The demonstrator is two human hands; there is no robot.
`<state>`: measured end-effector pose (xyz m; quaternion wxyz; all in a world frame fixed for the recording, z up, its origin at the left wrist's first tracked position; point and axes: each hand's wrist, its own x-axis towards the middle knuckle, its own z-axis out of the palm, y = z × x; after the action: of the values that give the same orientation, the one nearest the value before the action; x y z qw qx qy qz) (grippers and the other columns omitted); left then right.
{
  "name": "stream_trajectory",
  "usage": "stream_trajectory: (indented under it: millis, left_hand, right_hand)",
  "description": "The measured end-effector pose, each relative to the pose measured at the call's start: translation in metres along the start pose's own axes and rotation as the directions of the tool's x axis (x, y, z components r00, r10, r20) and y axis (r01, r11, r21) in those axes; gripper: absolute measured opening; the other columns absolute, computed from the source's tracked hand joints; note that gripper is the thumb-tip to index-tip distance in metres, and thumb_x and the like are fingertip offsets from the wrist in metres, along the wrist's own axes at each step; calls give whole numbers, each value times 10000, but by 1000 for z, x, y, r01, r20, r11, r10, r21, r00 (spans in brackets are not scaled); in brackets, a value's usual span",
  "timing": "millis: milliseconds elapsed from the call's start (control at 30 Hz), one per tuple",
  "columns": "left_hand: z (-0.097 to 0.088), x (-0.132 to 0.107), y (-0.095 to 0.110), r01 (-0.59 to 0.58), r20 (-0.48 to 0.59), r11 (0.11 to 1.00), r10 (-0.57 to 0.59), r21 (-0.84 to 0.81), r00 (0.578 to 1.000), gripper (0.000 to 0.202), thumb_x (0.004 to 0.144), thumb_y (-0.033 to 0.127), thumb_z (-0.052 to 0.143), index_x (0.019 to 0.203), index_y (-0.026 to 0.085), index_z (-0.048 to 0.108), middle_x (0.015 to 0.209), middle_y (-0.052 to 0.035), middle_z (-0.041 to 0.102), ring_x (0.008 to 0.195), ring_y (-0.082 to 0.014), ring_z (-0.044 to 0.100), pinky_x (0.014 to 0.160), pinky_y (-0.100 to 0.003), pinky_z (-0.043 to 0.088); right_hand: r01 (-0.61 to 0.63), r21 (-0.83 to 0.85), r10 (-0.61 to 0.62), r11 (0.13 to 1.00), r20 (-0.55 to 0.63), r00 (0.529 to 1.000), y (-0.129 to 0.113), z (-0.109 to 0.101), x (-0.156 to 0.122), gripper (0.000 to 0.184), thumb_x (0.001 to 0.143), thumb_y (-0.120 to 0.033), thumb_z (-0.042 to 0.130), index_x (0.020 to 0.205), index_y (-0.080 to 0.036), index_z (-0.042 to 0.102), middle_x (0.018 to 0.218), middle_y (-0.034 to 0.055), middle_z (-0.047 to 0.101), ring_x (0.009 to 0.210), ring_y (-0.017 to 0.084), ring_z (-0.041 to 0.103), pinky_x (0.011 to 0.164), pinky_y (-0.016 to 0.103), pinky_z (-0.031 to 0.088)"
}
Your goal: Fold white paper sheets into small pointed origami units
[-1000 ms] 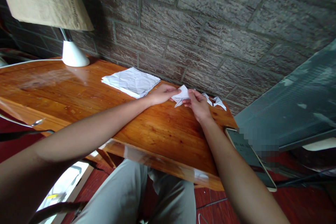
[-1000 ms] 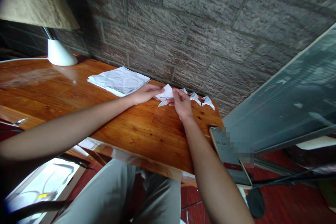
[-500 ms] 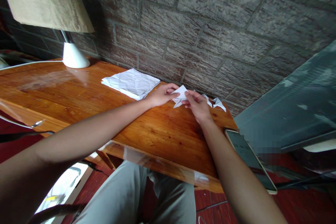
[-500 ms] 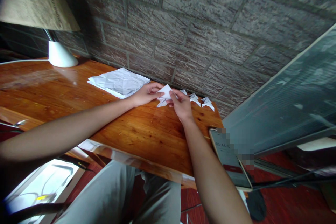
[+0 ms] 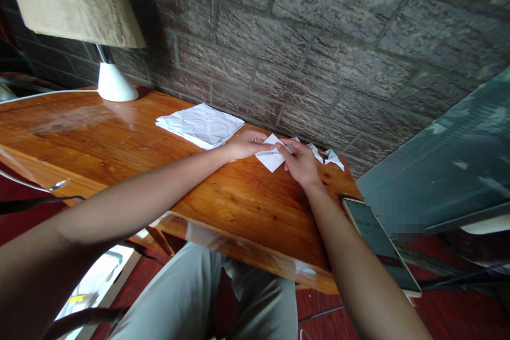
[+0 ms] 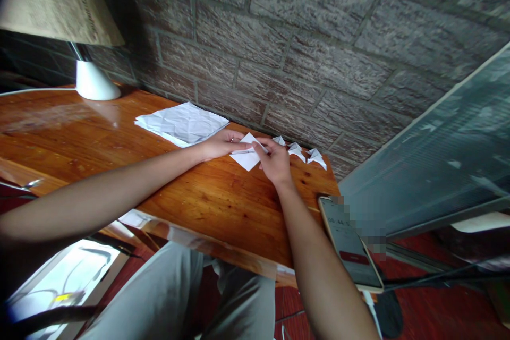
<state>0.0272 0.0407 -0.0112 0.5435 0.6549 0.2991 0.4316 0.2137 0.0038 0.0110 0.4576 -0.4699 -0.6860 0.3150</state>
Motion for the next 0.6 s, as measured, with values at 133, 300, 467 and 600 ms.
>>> stream_trajectory:
  millis: [133, 300, 467, 600]
  left_hand:
    - [2, 0, 4, -14, -2, 994, 14, -110, 1000, 460, 641, 502, 855, 893, 128, 765, 867, -75, 771, 741, -190, 693, 679, -297, 518]
    - [0, 3, -1, -12, -52, 987, 4, -159, 999, 444, 638, 490, 866, 881, 132, 767, 780, -40, 749, 680, -152, 661, 651, -263, 500]
    - [-3, 3, -4, 88, -41, 976, -97, -198, 994, 466, 694, 508, 827, 949, 123, 767, 829, -64, 755, 713, -155, 672, 666, -265, 530]
    - [-5, 2, -2, 121, 39, 960, -114, -254, 993, 472, 665, 451, 867, 997, 132, 764, 954, -100, 766, 838, -195, 705, 754, -315, 568]
  right_hand:
    - [-73, 118, 77, 990, -33, 996, -4, 1, 0, 535, 735, -545, 741, 1120, -181, 664, 548, -66, 560, 403, 81, 450, 398, 219, 333]
    - [-146, 231, 121, 962, 118, 986, -1, 2, 1, 562, 617, -506, 842, 1022, -159, 665, 626, -50, 610, 462, 64, 463, 427, 204, 350]
    - [-113, 245, 94, 963, 87, 992, 2, 3, 3, 552, 607, -439, 865, 1039, -174, 647, 631, -63, 606, 452, 61, 425, 404, 205, 321]
    - [-104, 258, 91, 960, 62, 994, 5, 2, 5, 548, 572, -440, 887, 994, -184, 651, 656, -49, 644, 474, 68, 449, 425, 207, 349]
